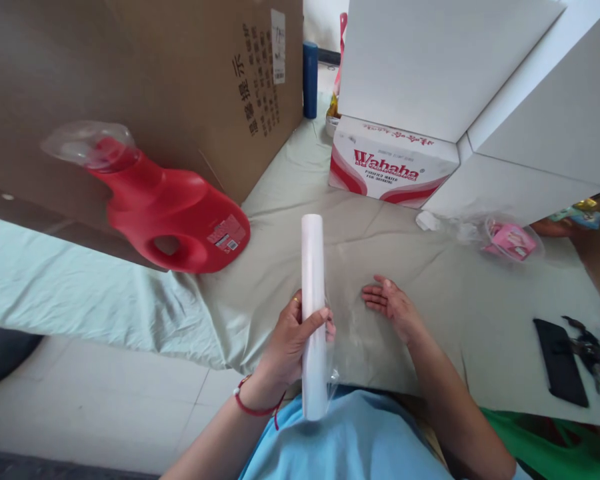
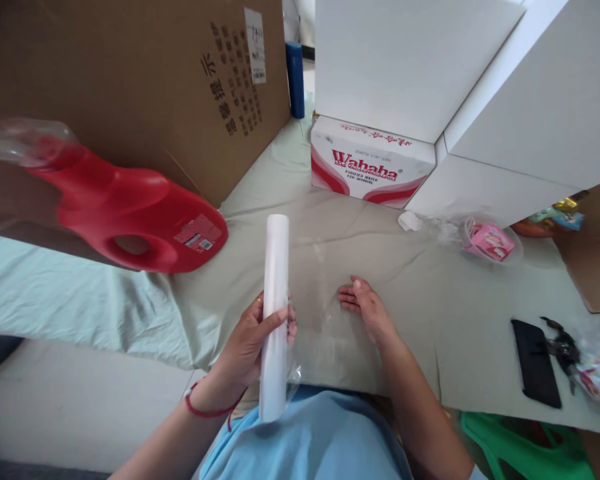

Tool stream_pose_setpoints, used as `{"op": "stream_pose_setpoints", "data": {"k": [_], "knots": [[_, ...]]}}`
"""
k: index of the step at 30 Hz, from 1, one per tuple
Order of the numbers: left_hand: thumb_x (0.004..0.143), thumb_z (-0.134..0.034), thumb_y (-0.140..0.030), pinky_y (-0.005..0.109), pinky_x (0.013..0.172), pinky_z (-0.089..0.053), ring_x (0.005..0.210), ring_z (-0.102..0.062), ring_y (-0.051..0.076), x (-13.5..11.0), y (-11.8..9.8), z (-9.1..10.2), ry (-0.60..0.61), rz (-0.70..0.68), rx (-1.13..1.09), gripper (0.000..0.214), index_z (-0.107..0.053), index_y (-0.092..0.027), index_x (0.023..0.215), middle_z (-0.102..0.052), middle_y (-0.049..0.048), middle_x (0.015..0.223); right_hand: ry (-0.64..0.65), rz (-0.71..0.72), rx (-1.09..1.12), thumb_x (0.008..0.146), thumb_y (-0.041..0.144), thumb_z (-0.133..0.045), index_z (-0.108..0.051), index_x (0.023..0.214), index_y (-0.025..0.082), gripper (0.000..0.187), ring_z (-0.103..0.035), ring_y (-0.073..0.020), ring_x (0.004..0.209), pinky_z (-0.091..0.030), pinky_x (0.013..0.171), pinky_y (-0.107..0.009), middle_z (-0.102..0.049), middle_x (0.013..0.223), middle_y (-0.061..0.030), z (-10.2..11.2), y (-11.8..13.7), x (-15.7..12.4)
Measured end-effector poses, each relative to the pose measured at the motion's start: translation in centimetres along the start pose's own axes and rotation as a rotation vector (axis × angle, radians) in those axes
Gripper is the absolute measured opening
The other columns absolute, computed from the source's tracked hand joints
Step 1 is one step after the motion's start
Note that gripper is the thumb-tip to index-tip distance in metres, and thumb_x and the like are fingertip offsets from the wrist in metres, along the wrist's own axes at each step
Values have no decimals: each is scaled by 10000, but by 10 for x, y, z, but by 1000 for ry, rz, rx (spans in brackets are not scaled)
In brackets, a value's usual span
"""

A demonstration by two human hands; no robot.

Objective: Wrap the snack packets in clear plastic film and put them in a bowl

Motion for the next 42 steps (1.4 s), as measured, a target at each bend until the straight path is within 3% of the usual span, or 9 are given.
{"op": "stream_pose_setpoints", "data": {"k": [4,10,15,18,24,27,31,37,42], "knots": [[709,-941,-435,239,565,-548,645,-684,142,-13,-9,-21,200,7,-132,550,-617,-196,1084,-718,21,876,144,-23,246,813,765,-768,-621,1328,270,729,-723,-272,1227,-529,1124,-477,-767,1266,-123,-19,-9,-6],[773,-865,-423,209,490,-556,738,-754,186,-22,-9,-37,464,56,-279,494,-640,-200,1153,-755,72,1072,465,-195,476,826,827,-704,-666,1255,249,721,-740,-278,1132,-572,1016,-452,-768,1247,-112,-57,-17,-21],[750,-873,-411,223,480,-573,775,-765,214,-14,-6,-33,410,52,-231,544,-635,-225,1202,-742,62,1092,618,-257,608,850,966,-448,-667,1285,147,952,-752,-304,1017,-614,886,-479,-773,1171,-175,-56,-9,-24],[726,-901,-402,238,530,-599,871,-733,209,-5,-2,-25,270,29,-129,554,-646,-217,1182,-696,75,1182,578,-204,608,902,918,-438,-660,1310,148,900,-747,-264,898,-632,775,-426,-777,1021,-136,-36,3,-17],[592,-992,-456,241,626,-524,746,-589,131,18,12,-4,11,1,76,683,-644,-205,1124,-632,-9,914,358,-91,643,861,359,-846,-698,1024,220,260,-594,-78,633,-513,498,-142,-654,821,27,7,21,-3],[579,-977,-507,259,695,-481,786,-593,157,27,14,6,-42,-55,207,702,-683,-183,1128,-664,7,905,242,-31,596,774,201,-900,-701,987,211,291,-465,-31,511,-392,375,-77,-601,746,61,22,25,4],[591,-955,-481,283,805,-485,935,-629,208,35,13,16,-97,-140,265,750,-667,-196,1223,-703,21,1003,94,-28,537,721,202,-949,-704,972,194,351,-404,-7,445,-335,320,-63,-573,692,79,31,21,11],[620,-937,-451,305,873,-500,965,-648,205,39,16,21,-118,-171,279,639,-673,-194,1142,-720,33,1049,68,-160,558,683,235,-969,-742,991,162,389,-407,-15,426,-366,338,-101,-535,613,90,33,8,17],[655,-896,-469,304,769,-520,806,-629,174,33,18,19,-101,-101,213,584,-648,-202,1112,-681,6,925,-73,-22,473,661,316,-973,-713,861,205,346,-503,-71,511,-460,436,-180,-581,644,57,37,11,21]]}}
Point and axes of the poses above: each hand's wrist, its own x-axis towards the middle knuckle, its own z-axis out of the back of the hand, y = z × x, the point moved 5 cm from there along x, towards the middle knuckle
